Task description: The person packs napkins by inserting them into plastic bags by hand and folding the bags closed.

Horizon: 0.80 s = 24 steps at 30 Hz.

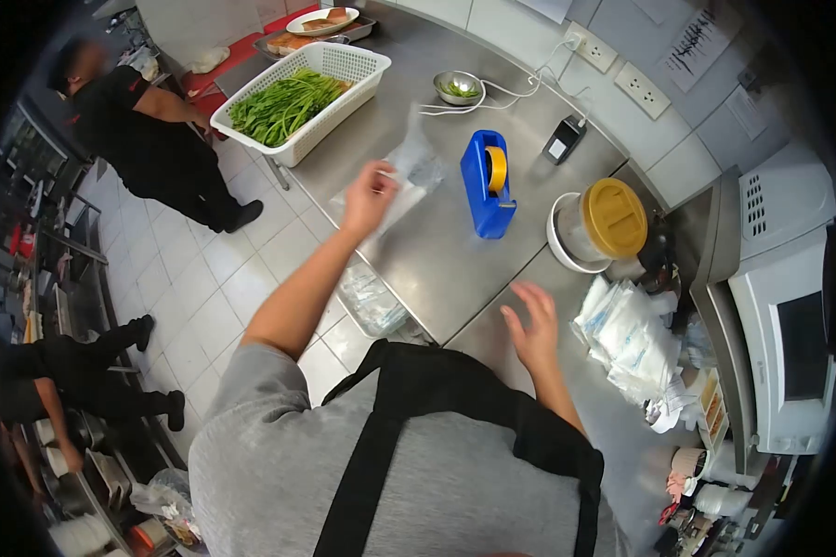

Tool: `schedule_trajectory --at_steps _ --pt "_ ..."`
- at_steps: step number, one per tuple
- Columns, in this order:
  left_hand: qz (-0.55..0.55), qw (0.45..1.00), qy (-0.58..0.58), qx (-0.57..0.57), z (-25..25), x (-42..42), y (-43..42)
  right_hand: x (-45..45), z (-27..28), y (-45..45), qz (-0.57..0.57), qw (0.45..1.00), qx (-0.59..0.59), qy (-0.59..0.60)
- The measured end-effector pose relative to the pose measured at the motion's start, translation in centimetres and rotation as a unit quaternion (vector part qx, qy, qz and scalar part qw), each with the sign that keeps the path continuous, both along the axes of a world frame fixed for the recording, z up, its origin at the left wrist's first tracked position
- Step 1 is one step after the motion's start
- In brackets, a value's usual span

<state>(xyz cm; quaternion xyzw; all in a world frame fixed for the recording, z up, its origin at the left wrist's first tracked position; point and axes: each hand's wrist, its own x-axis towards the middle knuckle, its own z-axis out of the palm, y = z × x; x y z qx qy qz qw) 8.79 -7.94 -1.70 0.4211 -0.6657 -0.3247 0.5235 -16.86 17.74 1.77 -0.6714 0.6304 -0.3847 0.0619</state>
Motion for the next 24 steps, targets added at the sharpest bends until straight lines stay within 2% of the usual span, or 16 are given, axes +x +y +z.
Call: schedule_trajectory --at_steps 2,4,5,6,9,12,13,14,16,18,19,20,21,24 --pt "-0.041 0.999 -0.008 0.023 2.4 -3.1 5.4 3.0 0.9 -2.2 0.008 0.997 -0.007 -0.070" --pt "-0.081 0.995 -0.045 -0.045 3.7 -5.6 10.4 5.2 0.9 -4.3 0.001 0.980 -0.025 -0.197" --pt "-0.110 0.993 -0.030 -0.041 3.5 -6.9 12.7 5.8 -0.5 -5.4 -0.003 0.962 -0.048 -0.270" --pt "-0.139 0.989 -0.015 -0.036 3.5 -7.7 14.6 6.1 -1.7 -6.0 -0.008 0.937 -0.072 -0.342" --pt "-0.196 0.965 -0.046 -0.170 4.0 -7.4 17.5 4.0 -3.5 -5.2 0.047 0.805 0.068 -0.587" --pt "-0.049 0.984 0.005 -0.173 3.8 -5.1 16.4 2.0 -2.6 -3.2 0.098 0.752 0.079 -0.647" --pt "-0.015 0.993 -0.014 -0.112 3.9 -4.1 15.8 1.2 -1.9 -2.2 0.136 0.720 0.096 -0.673" --pt "0.018 0.998 -0.034 -0.052 4.1 -3.1 15.1 0.6 -1.6 -1.5 0.154 0.720 0.108 -0.668" --pt "-0.104 0.987 0.047 0.116 3.2 -2.2 12.0 -0.6 -1.3 -0.3 0.190 0.718 0.128 -0.657" --pt "-0.244 0.922 0.120 0.275 3.0 -1.6 10.4 -1.7 -1.1 0.6 0.224 0.753 0.137 -0.604" --pt "-0.320 0.868 0.153 0.347 3.3 -1.4 9.7 -2.0 -0.9 0.9 0.241 0.770 0.141 -0.573" --pt "-0.393 0.802 0.182 0.412 4.0 -1.7 9.0 -2.2 -0.4 1.2 0.218 0.764 0.145 -0.589" --pt "-0.382 0.846 0.128 0.349 4.2 -2.7 9.6 -2.3 0.0 1.8 0.193 0.758 0.148 -0.605" --pt "-0.358 0.854 0.135 0.353 4.6 -3.8 10.0 -3.9 -0.3 3.2 0.103 0.735 0.127 -0.658"
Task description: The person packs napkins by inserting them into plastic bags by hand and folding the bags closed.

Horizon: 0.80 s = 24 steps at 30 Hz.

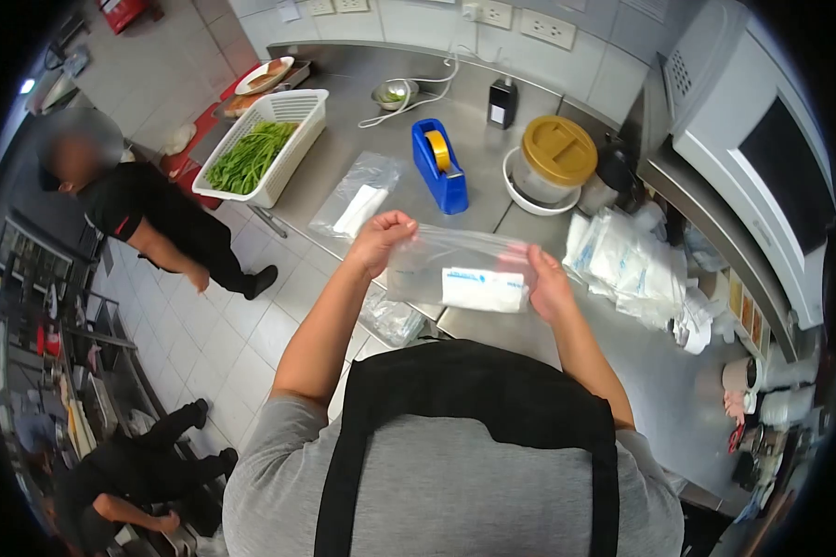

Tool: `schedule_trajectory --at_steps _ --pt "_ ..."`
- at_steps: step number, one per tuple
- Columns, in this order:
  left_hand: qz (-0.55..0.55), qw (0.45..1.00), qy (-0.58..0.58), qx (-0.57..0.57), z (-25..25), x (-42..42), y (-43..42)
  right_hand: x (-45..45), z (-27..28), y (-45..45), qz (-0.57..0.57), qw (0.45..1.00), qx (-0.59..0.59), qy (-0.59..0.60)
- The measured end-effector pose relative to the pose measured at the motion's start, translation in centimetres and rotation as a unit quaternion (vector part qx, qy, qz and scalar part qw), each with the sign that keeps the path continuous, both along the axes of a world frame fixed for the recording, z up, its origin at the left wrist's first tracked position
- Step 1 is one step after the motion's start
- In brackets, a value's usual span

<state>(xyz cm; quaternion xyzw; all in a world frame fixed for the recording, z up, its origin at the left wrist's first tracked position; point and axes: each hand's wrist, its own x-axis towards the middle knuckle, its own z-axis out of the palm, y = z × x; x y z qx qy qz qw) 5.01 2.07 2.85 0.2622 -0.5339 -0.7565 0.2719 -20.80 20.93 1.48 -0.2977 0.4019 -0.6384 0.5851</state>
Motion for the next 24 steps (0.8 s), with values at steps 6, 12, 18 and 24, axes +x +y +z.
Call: schedule_trajectory --at_steps 6,12,18,24 --pt "0.027 0.997 0.006 -0.066 -0.2 -1.9 0.5 -1.3 0.8 2.1 -0.076 0.987 0.000 0.143" --pt "0.064 0.976 -0.075 -0.197 1.7 -3.8 0.5 -2.4 -4.3 0.0 -0.135 0.914 -0.003 0.383" --pt "0.121 0.970 -0.076 -0.198 0.2 -4.1 0.1 -0.4 -2.9 0.5 -0.219 0.936 -0.069 0.265" --pt "0.126 0.969 -0.065 -0.202 0.6 -3.2 0.8 -2.1 -6.0 -0.7 -0.215 0.950 -0.028 0.227"
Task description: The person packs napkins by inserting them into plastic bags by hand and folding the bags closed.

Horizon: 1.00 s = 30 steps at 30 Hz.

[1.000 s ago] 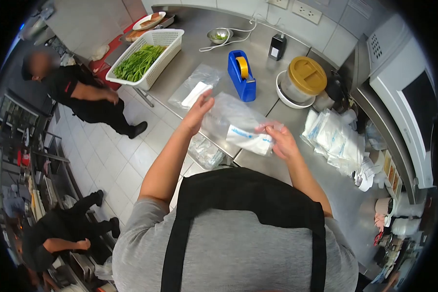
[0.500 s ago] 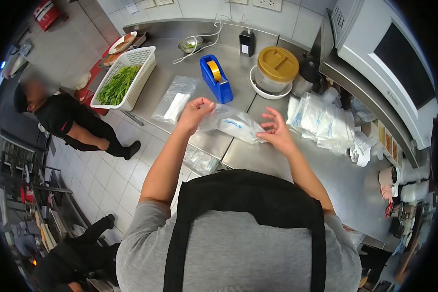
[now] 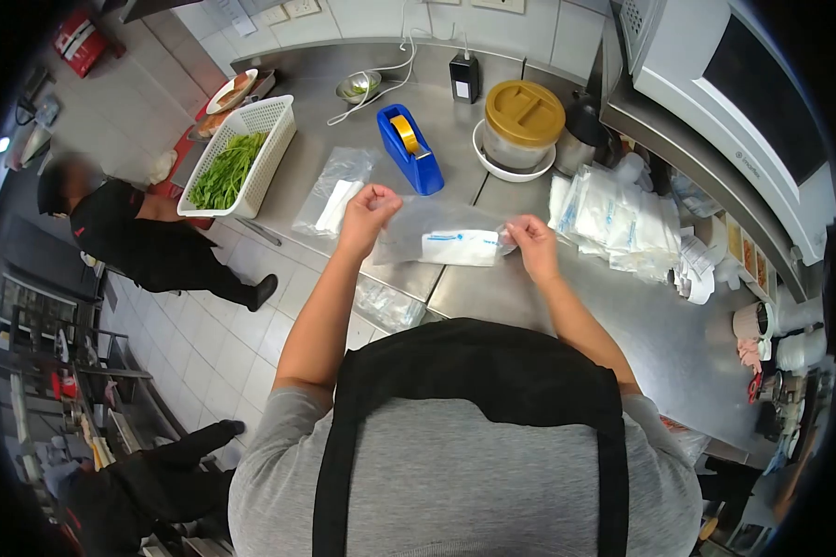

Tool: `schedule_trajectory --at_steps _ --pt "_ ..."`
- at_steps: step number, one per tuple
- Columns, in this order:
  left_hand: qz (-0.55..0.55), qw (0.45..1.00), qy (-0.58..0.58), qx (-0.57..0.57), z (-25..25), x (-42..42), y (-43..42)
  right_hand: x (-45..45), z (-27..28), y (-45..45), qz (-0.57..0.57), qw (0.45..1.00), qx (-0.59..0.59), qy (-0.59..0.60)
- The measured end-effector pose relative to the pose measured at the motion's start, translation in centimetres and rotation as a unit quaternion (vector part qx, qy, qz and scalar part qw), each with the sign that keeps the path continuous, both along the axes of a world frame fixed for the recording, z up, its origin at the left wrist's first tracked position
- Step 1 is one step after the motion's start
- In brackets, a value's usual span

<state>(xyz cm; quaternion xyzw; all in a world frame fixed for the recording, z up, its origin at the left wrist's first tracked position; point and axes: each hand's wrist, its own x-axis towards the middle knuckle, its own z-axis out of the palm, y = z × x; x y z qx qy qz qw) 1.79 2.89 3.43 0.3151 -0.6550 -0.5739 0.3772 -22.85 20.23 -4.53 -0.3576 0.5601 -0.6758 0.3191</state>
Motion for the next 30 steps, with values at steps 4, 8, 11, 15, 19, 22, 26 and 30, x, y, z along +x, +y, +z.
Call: schedule_trajectory --at_steps 4,8,11,15,19,22,26,30 --pt "-0.038 0.998 0.050 0.016 -2.5 0.5 -0.4 -0.9 0.7 0.3 -0.009 0.998 0.020 -0.059" --pt "-0.007 0.999 0.023 0.037 -4.4 1.2 -1.3 -1.6 1.0 0.6 -0.018 0.996 -0.008 -0.081" --pt "-0.014 0.993 0.046 0.105 -3.4 1.0 -1.0 -1.7 1.3 1.1 -0.003 0.996 0.027 -0.089" --pt "-0.014 0.991 0.004 0.130 -3.3 0.4 -0.2 -1.3 2.0 1.5 -0.002 0.993 0.023 -0.117" --pt "-0.012 0.992 0.095 0.086 -7.0 -0.2 -1.3 -1.5 2.1 1.8 0.003 0.992 0.021 -0.125" --pt "-0.008 0.993 0.095 0.070 -6.6 -0.4 -1.0 -2.5 0.9 1.6 -0.005 0.996 0.025 -0.086" --pt "-0.039 0.993 0.084 0.075 -4.1 -0.4 -2.6 -3.7 3.4 0.9 -0.013 0.999 0.024 -0.023" --pt "-0.128 0.988 0.082 0.002 -0.6 0.5 -2.4 -5.5 5.6 1.6 0.028 0.995 -0.033 0.089"
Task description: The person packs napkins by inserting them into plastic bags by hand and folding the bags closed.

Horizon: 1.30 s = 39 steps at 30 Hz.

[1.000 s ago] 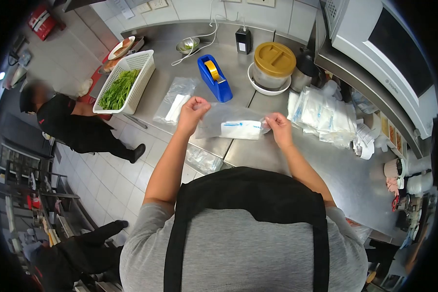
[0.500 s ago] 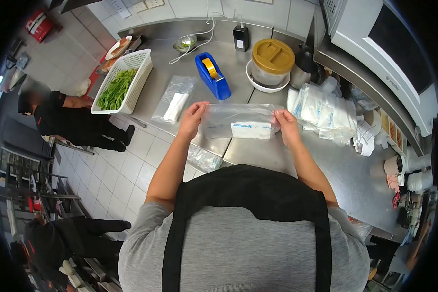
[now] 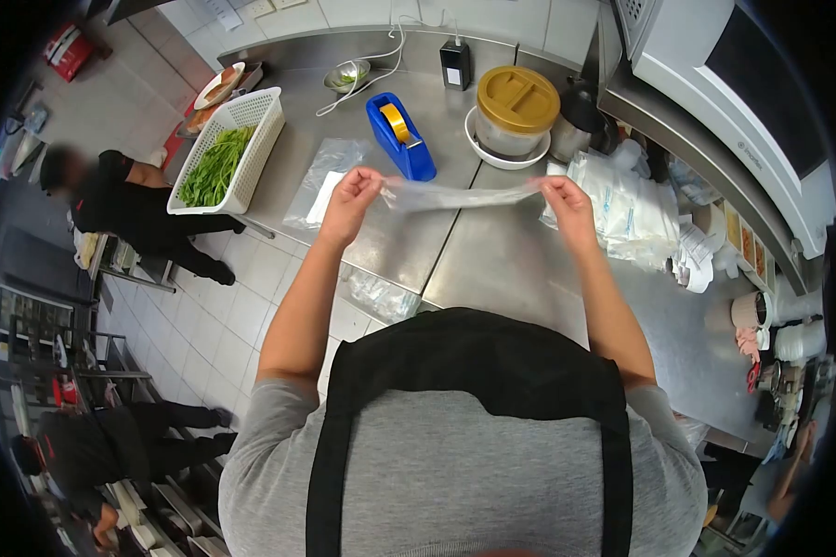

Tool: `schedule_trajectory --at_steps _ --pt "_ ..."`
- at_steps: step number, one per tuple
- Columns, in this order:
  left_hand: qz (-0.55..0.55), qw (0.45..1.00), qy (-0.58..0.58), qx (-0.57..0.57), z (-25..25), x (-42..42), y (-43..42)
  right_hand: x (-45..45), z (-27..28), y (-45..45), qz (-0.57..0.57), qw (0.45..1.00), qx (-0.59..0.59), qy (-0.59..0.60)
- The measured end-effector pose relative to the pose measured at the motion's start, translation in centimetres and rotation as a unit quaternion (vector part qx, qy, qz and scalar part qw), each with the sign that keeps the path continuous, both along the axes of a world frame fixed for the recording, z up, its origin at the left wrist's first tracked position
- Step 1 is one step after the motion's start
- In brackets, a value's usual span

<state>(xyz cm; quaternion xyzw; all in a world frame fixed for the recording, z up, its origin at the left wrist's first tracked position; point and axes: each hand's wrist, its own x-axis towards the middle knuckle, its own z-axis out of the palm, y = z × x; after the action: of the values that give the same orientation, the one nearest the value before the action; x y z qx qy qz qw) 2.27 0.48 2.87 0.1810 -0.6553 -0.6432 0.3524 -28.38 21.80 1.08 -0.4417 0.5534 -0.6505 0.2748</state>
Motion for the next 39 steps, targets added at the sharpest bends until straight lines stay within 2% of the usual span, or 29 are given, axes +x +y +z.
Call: schedule_trajectory --at_steps 2,4,5,8,9,12,15,18,21,22,24,25,27,29,30,32,33,36,39 --pt "-0.043 0.996 -0.070 -0.039 0.9 1.5 1.6 0.5 0.1 1.6 0.027 0.997 0.005 0.073" --pt "-0.090 0.989 -0.097 -0.062 -0.8 2.9 2.4 1.2 -1.3 3.8 0.051 0.987 0.057 0.138" --pt "-0.090 0.978 -0.161 -0.101 -2.4 3.7 2.9 1.5 -2.3 4.7 0.064 0.980 0.084 0.170" --pt "-0.109 0.962 -0.242 -0.061 -6.5 4.9 4.7 2.1 -6.3 6.4 0.067 0.967 0.123 0.212" --pt "-0.094 0.936 -0.265 -0.210 -7.3 5.3 4.6 2.0 -7.0 6.3 0.071 0.951 0.089 0.286" --pt "-0.070 0.945 -0.233 -0.217 -7.4 5.6 5.3 2.7 -6.0 6.9 0.046 0.951 0.091 0.293" --pt "-0.039 0.906 -0.250 -0.339 -6.4 5.4 5.7 2.9 -4.7 6.7 0.026 0.916 0.038 0.399" --pt "-0.031 0.900 -0.215 -0.377 -7.5 5.0 5.6 2.4 -5.3 5.7 0.054 0.857 -0.037 0.512" --pt "-0.008 0.971 -0.177 -0.160 -7.9 4.1 5.0 3.2 -6.1 4.6 0.010 0.926 0.052 0.375" --pt "0.010 0.977 -0.153 -0.150 -7.7 3.9 4.4 3.3 -6.1 4.2 -0.028 0.945 0.052 0.321" --pt "0.048 0.985 -0.105 -0.129 -3.9 2.9 3.9 4.0 -3.4 3.2 -0.101 0.972 0.052 0.206" --pt "0.070 0.979 -0.125 -0.144 -1.4 2.5 4.2 3.9 -2.4 2.8 -0.096 0.974 0.059 0.199" --pt "0.056 0.986 -0.089 -0.127 -0.2 2.6 3.8 4.0 -0.5 2.2 -0.084 0.977 0.074 0.180" --pt "0.051 0.989 -0.027 -0.133 1.6 2.0 3.3 4.0 2.5 1.6 -0.107 0.976 0.025 0.187" --pt "0.039 0.994 -0.048 -0.092 1.5 2.0 3.0 4.3 2.9 2.0 -0.117 0.975 0.010 0.187" --pt "0.016 0.996 -0.088 -0.007 0.9 2.0 2.1 3.0 1.2 1.3 -0.066 0.986 0.068 0.138" --pt "0.016 0.997 -0.079 -0.002 0.9 1.5 1.9 2.2 0.9 0.3 -0.042 0.988 0.091 0.116" --pt "0.016 0.997 -0.078 -0.005 0.2 1.0 1.6 1.8 0.3 -0.8 -0.028 0.999 0.027 0.029" --pt "-0.016 0.994 -0.099 -0.044 0.0 1.9 0.9 1.8 0.6 0.4 -0.002 0.991 0.019 0.134"
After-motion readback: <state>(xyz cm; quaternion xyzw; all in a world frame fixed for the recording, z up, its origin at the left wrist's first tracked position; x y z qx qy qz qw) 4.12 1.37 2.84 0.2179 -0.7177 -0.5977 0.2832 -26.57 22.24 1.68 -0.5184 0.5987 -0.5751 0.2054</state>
